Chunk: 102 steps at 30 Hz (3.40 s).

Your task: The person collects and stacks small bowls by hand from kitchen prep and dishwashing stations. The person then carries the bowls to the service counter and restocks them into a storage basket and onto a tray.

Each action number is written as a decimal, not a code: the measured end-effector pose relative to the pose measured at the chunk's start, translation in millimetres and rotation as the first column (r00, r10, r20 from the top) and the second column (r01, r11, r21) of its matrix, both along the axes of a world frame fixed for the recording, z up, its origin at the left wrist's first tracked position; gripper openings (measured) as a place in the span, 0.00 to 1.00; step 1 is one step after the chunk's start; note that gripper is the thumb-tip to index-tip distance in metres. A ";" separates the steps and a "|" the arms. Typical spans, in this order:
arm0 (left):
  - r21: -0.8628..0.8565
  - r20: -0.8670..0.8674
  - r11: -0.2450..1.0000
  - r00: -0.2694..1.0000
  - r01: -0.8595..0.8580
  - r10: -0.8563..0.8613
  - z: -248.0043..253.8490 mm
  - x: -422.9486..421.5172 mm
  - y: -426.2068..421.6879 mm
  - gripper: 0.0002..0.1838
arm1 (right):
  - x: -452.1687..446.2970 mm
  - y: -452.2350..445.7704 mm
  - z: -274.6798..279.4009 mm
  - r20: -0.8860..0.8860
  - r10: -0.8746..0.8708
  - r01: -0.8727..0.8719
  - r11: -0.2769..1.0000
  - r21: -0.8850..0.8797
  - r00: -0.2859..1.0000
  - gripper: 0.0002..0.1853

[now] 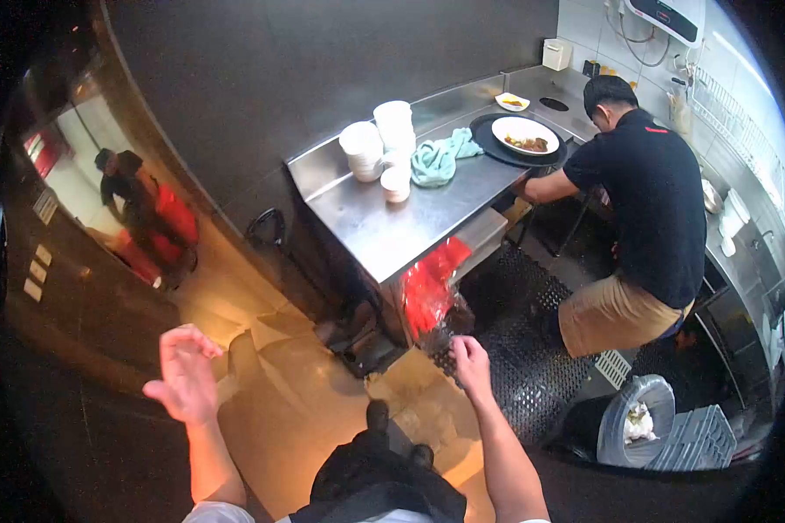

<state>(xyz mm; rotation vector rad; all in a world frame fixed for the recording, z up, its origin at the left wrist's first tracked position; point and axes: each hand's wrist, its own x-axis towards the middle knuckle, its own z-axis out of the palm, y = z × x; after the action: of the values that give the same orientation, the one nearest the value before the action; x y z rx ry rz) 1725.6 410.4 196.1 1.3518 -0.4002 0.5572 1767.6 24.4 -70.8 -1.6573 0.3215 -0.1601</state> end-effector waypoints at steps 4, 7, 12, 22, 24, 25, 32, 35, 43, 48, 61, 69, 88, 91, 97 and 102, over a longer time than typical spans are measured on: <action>-0.094 -0.194 0.995 0.980 0.033 -0.051 -75.2 132.0 -0.2 0.50 | 95.9 40.8 70.4 0.163 0.014 -0.030 0.995 0.097 0.987 0.17; -0.146 -0.251 0.966 0.936 0.214 -0.246 -131.6 247.7 -17.8 0.48 | 162.1 51.5 88.4 0.170 0.042 -0.074 0.979 0.189 0.984 0.17; -0.214 -0.298 0.959 0.923 0.183 -0.243 -208.5 424.7 -54.8 0.43 | 267.0 74.6 129.2 -0.035 0.126 -0.120 0.984 0.133 0.991 0.19; -0.164 -0.149 0.980 0.980 0.109 -0.133 -238.0 626.4 -113.9 0.42 | 550.6 121.5 188.8 -0.076 0.196 -0.206 0.820 -0.534 0.978 0.30; -0.192 -0.173 0.977 0.977 0.093 -0.127 -237.2 633.9 -119.6 0.42 | 567.2 125.5 187.3 -0.186 0.216 -0.284 0.767 -0.575 0.959 0.28; -0.204 -0.181 0.975 0.976 0.086 -0.124 -233.4 637.6 -121.2 0.42 | 573.2 124.9 182.4 -0.193 0.205 -0.281 0.743 -0.608 0.959 0.27; 0.082 -0.060 0.995 0.996 -0.059 0.064 -239.4 633.4 -108.8 0.41 | 574.8 128.4 173.0 -0.243 0.168 -0.295 0.601 -0.743 0.955 0.21; -0.012 -0.120 0.999 0.992 0.046 -0.047 -239.4 612.0 -91.4 0.52 | 555.7 139.0 182.6 -0.286 0.226 -0.364 0.609 -0.705 0.931 0.21; -0.230 -0.162 0.862 0.856 0.452 -0.492 -237.0 549.1 -29.7 0.66 | 450.0 175.1 159.4 -0.212 0.445 -0.493 0.781 -0.383 0.870 0.37; -0.165 -0.387 0.780 0.688 0.603 -0.614 -241.2 541.6 -19.4 0.34 | 431.6 182.9 143.1 -0.110 0.449 -0.388 0.851 0.354 0.887 0.41; -0.079 -0.409 0.801 0.713 0.593 -0.569 -186.8 446.7 -29.3 0.49 | 319.1 171.2 172.5 -0.169 0.364 -0.225 0.815 0.535 0.916 0.44; 0.117 -0.380 0.346 0.364 0.931 -0.850 -140.6 400.0 -93.0 0.59 | 172.3 138.4 195.3 -0.283 0.124 0.014 0.897 0.441 0.951 0.41; -0.185 -0.473 -0.868 -0.816 0.461 -0.333 -183.8 -21.8 -259.7 0.58 | -283.8 224.9 159.3 -0.352 -0.793 0.826 0.307 0.473 0.497 0.35; -0.283 -0.462 -0.937 -0.885 0.207 -0.056 -220.7 -96.6 -264.6 0.58 | -345.0 248.0 170.9 -0.296 -0.843 0.870 0.339 0.357 0.449 0.34; -0.240 -0.413 -0.962 -0.883 -0.131 0.223 -223.2 -236.1 -282.7 0.58 | -460.2 293.4 167.9 -0.326 -0.876 0.872 0.187 0.453 0.357 0.43; -0.022 -0.501 -0.882 -0.759 -0.471 0.417 -217.2 -369.5 -310.9 0.61 | -548.3 290.6 154.6 -0.419 -0.887 0.979 0.150 0.136 0.194 0.46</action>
<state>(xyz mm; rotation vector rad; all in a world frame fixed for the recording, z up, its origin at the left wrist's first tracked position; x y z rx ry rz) 1356.1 99.5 -21.1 0.4257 1.8710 2.2267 1219.3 315.0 83.8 -0.8015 1.5384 -0.8202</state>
